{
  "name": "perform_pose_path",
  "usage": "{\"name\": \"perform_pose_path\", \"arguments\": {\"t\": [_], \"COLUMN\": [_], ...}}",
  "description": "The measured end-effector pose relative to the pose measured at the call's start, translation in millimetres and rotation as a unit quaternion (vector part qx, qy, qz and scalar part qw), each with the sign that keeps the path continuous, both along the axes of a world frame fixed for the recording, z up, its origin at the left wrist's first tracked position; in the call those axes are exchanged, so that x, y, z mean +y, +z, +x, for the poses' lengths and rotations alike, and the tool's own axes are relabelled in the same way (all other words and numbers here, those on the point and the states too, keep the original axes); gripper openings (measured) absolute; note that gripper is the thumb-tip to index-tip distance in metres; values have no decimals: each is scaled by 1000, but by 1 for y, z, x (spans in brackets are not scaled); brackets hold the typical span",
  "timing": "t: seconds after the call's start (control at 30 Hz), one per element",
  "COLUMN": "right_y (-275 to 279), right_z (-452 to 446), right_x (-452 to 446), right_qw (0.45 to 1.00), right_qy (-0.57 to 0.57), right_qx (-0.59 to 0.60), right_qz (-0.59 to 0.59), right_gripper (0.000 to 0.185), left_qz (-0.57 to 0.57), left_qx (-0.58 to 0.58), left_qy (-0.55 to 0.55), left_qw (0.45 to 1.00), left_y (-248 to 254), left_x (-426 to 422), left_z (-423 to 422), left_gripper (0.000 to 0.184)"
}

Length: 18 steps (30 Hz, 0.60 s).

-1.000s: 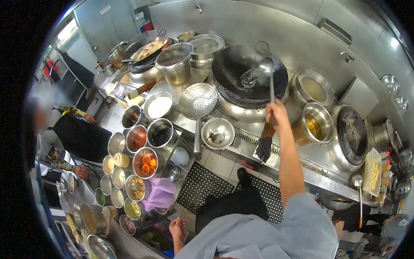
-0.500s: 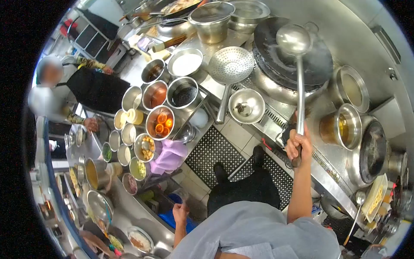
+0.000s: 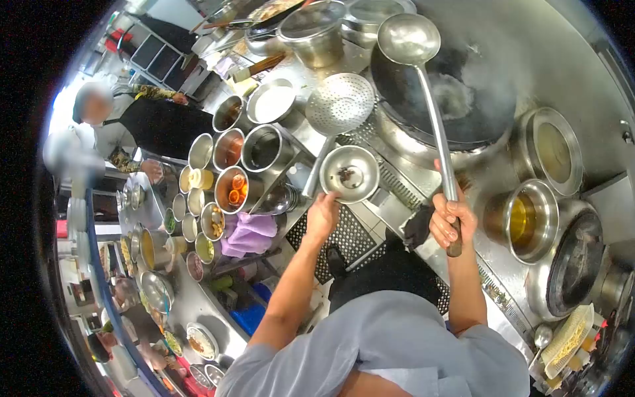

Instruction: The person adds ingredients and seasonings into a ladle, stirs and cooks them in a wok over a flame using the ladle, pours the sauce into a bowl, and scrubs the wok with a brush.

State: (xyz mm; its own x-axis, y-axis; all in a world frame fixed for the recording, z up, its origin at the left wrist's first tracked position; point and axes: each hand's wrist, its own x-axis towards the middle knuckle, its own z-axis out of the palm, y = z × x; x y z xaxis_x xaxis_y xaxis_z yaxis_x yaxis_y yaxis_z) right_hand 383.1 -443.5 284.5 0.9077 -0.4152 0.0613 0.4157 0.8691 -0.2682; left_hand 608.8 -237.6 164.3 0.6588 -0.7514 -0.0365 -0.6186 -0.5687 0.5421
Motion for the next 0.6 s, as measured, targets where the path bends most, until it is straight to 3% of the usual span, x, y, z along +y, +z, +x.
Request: {"name": "perform_pose_path", "arguments": {"t": [0.1,0.17,0.23,0.33,0.43,0.47,0.5,0.53,0.57,0.6], "right_y": [6,18,32,29,19,24,20,24,29,33], "right_z": [-39,-62,-80,-102,-116,-115,-115,-112,-110,-104], "right_x": [-23,-33,-44,-59,-65,-64,-61,-66,-64,-61], "right_qw": [995,979,956,951,944,935,942,963,977,974], "right_qy": [-43,-81,-109,-125,-136,-142,-153,-130,-98,-90], "right_qx": [72,178,255,265,289,322,298,235,175,184], "right_qz": [-52,-62,-93,-97,-80,-37,-6,32,75,94], "right_gripper": [77,78,79,81,82,83,81,79,78,76], "left_qz": [-110,-154,-227,-349,-428,-414,-435,-394,-338,-278], "left_qx": [28,-43,247,358,461,503,598,684,664,817], "left_qy": [22,-7,68,19,-34,8,60,22,226,214], "left_qw": [993,987,939,866,777,759,670,614,627,457], "left_y": [23,50,92,210,259,255,239,192,171,104], "left_x": [-6,-13,-39,-111,-181,-205,-239,-276,-333,-365], "left_z": [-10,-16,-26,-38,-33,-26,-24,-10,-22,5], "left_gripper": [17,10,16,34,45,46,47,43,40,36]}}
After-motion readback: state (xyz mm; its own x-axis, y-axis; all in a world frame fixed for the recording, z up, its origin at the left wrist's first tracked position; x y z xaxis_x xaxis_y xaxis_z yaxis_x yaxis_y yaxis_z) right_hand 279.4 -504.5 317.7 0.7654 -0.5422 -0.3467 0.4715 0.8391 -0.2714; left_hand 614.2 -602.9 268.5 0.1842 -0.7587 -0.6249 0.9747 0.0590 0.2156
